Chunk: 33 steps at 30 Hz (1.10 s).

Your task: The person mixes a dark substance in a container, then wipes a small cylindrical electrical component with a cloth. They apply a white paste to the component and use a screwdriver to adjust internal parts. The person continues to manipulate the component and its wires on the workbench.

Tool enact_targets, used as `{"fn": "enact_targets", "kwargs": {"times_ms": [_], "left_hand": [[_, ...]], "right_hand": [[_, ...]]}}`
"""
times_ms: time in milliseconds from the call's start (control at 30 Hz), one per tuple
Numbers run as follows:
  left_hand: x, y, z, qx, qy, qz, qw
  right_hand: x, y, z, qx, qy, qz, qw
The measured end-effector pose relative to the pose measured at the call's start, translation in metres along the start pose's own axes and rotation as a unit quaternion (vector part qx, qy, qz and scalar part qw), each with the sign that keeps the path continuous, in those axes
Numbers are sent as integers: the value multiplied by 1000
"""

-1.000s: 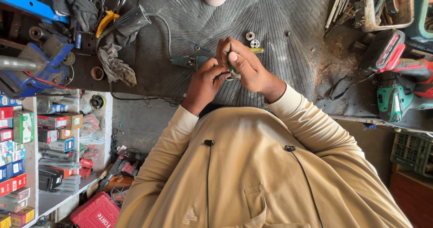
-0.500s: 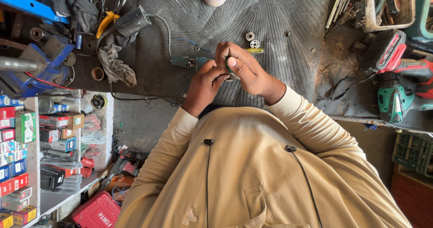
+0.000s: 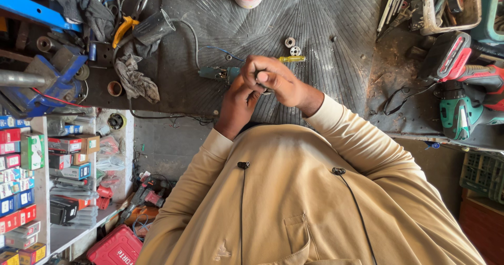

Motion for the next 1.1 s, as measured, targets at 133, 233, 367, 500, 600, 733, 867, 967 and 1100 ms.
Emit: {"fn": "enact_targets", "kwargs": {"times_ms": [133, 233, 367, 500, 600, 733, 867, 967, 1100], "left_hand": [[-5, 5, 5, 19, -7, -7, 1000], [-4, 7, 6, 28, -7, 0, 1000], [0, 6, 5, 22, -3, -18, 1000], [6, 3, 4, 22, -2, -14, 1000], [4, 2, 9, -8, 35, -54, 998], [10, 2, 8, 13, 0, -21, 1000], [8, 1, 10, 12, 2, -26, 1000], [6, 0, 11, 5, 6, -29, 1000], [5, 1, 10, 2, 15, -21, 1000]], "right_hand": [[7, 1, 3, -10, 4, 46, 999], [5, 1, 2, -8, 13, 36, 999], [1, 1, -3, 18, 10, 17, 1000], [3, 4, -8, 53, -7, 31, 998], [3, 5, -8, 56, -37, 24, 997], [4, 8, -10, 63, -42, 29, 997], [3, 11, -11, 68, -39, 26, 997], [4, 12, -11, 66, -54, 21, 996], [5, 15, -11, 63, -72, 16, 995]]}}
Point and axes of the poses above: each hand's wrist, its own y-axis away from the middle knuckle, its own z-axis out of the palm, x = y × z, the point moved 7 cm from there along -y, towards the middle knuckle, and after that the axes turned 4 degrees about -y, right-handed, at the moved point
